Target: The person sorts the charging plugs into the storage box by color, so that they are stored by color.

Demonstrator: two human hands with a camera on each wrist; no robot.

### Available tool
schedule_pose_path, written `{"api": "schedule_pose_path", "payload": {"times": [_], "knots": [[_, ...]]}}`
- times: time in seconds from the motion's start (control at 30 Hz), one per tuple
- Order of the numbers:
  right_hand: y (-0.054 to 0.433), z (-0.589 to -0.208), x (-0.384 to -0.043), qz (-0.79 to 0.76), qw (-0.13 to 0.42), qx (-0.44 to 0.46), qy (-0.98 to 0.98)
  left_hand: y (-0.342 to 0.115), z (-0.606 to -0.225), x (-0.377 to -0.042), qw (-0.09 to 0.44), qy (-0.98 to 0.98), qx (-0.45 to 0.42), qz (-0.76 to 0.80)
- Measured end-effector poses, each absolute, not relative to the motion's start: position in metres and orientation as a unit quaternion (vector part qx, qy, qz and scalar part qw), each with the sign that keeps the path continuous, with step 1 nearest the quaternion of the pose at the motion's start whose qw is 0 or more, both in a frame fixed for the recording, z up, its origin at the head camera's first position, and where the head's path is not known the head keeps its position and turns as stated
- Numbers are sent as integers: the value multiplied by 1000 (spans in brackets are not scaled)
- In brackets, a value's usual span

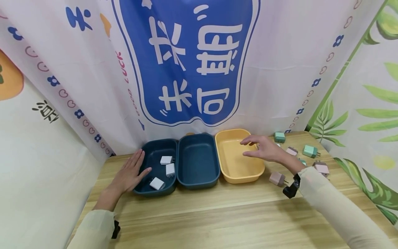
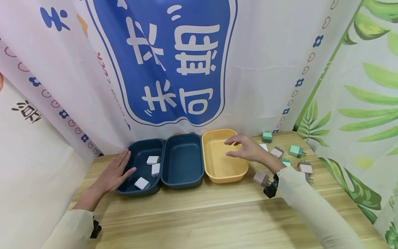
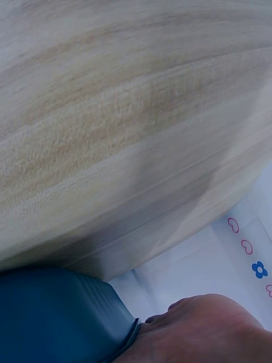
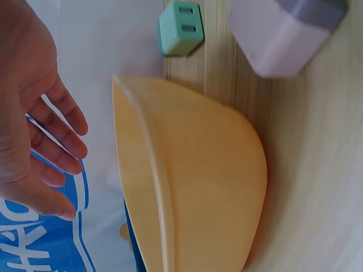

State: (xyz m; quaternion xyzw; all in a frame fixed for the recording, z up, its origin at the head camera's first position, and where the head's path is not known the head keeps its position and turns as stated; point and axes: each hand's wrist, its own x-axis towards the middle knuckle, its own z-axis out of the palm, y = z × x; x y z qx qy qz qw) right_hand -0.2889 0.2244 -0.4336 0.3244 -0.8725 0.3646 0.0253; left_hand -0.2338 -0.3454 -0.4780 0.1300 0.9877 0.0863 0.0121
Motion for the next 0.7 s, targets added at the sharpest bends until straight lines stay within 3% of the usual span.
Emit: {"api": "schedule_pose_path", "payload": {"times": [0.7], "knots": [[281,-430,-296,336,11,274,-901,-346,-477,-235,12,988,133,76]]}}
